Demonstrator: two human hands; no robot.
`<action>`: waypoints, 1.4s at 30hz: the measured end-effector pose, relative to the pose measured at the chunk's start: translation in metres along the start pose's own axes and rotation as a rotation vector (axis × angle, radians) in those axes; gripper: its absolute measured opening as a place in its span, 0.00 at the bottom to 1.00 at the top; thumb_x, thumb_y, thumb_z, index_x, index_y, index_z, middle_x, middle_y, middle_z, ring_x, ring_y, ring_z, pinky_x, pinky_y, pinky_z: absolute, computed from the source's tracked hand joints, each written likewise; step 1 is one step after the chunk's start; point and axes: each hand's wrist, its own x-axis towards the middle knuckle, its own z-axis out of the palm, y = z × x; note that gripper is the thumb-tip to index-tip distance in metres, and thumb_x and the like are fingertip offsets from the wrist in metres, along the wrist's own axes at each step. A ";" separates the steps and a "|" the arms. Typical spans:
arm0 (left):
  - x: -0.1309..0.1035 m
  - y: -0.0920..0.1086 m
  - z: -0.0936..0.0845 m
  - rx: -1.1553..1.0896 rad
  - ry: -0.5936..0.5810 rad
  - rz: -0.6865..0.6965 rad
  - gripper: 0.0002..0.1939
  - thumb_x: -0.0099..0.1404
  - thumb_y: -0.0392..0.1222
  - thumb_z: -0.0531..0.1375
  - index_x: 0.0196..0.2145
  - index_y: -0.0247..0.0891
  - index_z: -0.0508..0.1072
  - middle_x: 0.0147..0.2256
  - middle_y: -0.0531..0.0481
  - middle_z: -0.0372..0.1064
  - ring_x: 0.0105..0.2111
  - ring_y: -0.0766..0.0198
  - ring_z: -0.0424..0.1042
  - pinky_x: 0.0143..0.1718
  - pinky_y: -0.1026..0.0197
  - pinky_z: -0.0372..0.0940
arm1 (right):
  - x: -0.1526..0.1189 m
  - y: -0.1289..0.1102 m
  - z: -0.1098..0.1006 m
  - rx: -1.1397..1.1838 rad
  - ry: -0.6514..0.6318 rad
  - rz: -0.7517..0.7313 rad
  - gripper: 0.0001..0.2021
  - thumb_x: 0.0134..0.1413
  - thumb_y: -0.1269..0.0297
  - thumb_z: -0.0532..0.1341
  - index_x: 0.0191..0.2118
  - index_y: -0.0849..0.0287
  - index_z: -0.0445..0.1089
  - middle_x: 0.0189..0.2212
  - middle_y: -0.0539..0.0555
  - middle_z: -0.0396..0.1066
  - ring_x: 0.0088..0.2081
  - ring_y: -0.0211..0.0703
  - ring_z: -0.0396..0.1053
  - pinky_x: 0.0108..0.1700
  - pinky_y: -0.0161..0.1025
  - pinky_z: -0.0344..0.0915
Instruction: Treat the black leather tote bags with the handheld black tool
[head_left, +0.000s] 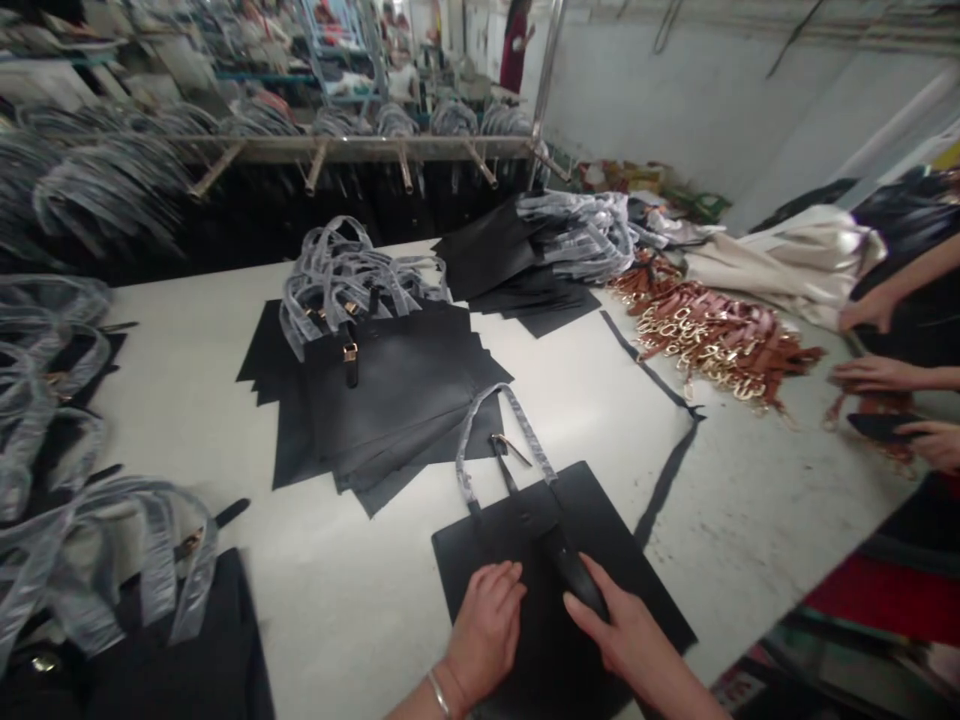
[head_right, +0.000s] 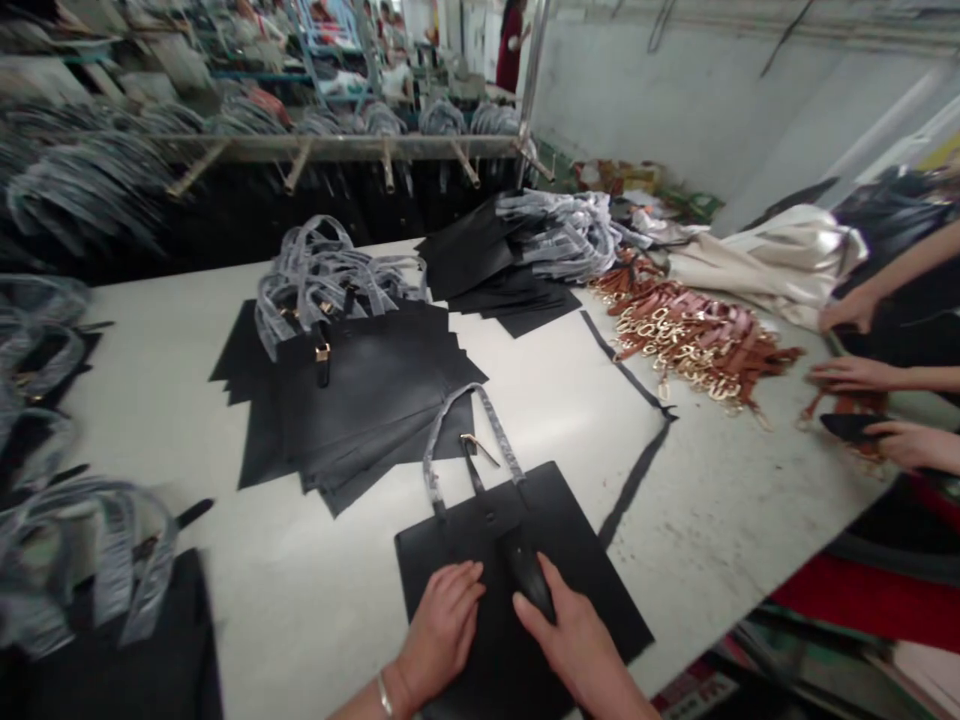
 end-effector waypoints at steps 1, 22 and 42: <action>0.000 0.000 0.000 -0.001 -0.001 -0.005 0.21 0.60 0.25 0.50 0.48 0.34 0.71 0.52 0.38 0.70 0.54 0.52 0.67 0.54 0.42 0.65 | 0.004 -0.004 0.002 -0.001 -0.026 -0.001 0.31 0.56 0.47 0.57 0.61 0.59 0.62 0.21 0.50 0.73 0.20 0.42 0.71 0.23 0.34 0.65; -0.012 -0.007 0.017 -0.011 -0.117 0.107 0.18 0.66 0.34 0.54 0.54 0.35 0.67 0.50 0.42 0.71 0.54 0.57 0.65 0.58 0.52 0.57 | 0.017 -0.058 0.014 0.002 -0.221 -0.071 0.28 0.58 0.52 0.56 0.61 0.60 0.59 0.16 0.44 0.66 0.14 0.34 0.61 0.17 0.30 0.57; -0.021 -0.010 0.035 0.078 -0.369 0.024 0.20 0.69 0.36 0.54 0.58 0.38 0.66 0.53 0.44 0.71 0.55 0.50 0.65 0.57 0.48 0.59 | 0.029 -0.121 0.084 -0.477 -0.357 -0.224 0.35 0.56 0.55 0.56 0.64 0.73 0.57 0.53 0.72 0.71 0.56 0.60 0.68 0.57 0.50 0.61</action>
